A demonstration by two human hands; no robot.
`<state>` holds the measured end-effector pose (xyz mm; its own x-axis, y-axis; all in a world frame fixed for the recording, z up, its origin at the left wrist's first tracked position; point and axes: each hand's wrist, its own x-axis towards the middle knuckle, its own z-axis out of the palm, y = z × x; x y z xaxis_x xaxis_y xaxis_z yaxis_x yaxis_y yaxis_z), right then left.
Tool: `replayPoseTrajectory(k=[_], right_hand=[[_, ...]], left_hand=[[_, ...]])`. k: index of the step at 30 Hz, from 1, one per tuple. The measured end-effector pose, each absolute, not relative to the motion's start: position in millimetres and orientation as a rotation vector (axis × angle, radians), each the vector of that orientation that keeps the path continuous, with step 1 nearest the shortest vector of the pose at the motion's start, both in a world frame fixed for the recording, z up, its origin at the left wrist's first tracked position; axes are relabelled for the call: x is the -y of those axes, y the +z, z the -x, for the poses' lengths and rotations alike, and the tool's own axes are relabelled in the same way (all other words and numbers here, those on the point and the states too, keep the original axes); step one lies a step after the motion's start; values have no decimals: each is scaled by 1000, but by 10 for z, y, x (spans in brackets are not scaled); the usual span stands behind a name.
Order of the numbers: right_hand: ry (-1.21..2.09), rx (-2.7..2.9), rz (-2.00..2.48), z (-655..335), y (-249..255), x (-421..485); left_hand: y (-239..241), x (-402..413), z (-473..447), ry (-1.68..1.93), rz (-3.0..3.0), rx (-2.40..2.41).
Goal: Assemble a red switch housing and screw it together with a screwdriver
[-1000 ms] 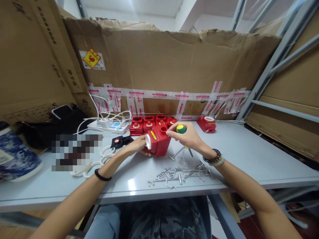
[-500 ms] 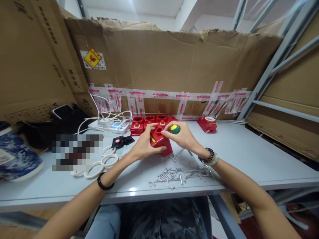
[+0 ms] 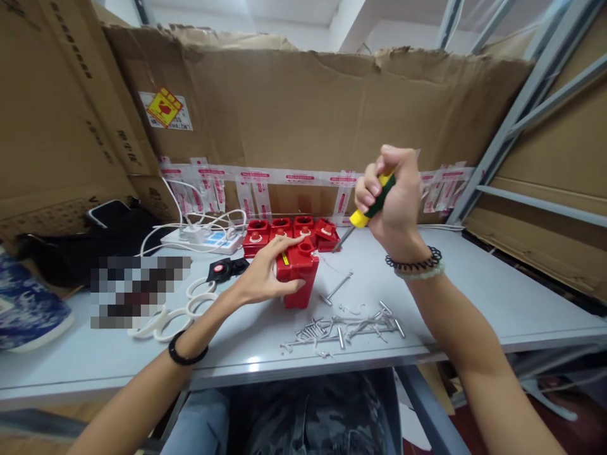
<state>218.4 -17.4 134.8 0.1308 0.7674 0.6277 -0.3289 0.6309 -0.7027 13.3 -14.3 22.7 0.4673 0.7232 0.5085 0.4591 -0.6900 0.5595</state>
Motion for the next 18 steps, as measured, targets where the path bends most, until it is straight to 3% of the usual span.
replayPoseTrajectory(k=[18], right_hand=[[815, 1211, 503, -1995, 1247, 61]], left_hand=[[204, 130, -119, 1037, -2405, -1014]])
